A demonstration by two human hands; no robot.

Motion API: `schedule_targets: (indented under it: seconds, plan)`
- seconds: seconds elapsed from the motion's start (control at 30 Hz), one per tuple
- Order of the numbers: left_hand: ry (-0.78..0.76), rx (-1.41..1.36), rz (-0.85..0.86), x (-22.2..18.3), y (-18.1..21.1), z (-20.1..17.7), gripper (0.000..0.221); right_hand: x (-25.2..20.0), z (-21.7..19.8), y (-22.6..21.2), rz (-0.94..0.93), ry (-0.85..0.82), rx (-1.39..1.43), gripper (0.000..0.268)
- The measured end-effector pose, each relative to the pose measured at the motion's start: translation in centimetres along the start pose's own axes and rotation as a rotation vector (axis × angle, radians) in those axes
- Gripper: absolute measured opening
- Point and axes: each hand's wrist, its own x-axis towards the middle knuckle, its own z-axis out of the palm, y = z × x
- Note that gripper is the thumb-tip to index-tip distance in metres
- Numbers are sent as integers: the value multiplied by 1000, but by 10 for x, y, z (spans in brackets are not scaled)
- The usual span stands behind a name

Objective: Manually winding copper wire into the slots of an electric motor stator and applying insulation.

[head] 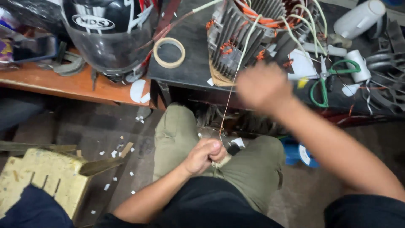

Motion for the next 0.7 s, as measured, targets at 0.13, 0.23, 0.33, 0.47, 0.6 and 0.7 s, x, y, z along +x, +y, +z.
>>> schedule_targets:
  seconds: [0.13, 0.23, 0.33, 0.47, 0.6, 0.7]
  plan:
    - [11, 32, -18, -1, 15, 6, 44, 5, 10, 12, -28, 26, 46, 25]
    - [28, -1, -8, -5, -2, -5, 44, -15, 24, 44, 60, 38, -114, 27]
    - [17, 21, 6, -2, 2, -2, 45, -2, 19, 20, 95, 106, -141, 29]
    - [-21, 71, 29, -4, 11, 3, 45, -10, 24, 37, 88, 2, -54, 28]
    - [-81, 49, 26, -2, 14, 12, 44, -3, 12, 5, 294, -219, -27, 22]
    - [-97, 97, 42, -5, 13, 5, 45, 11, -1, -2, 86, 24, -25, 31]
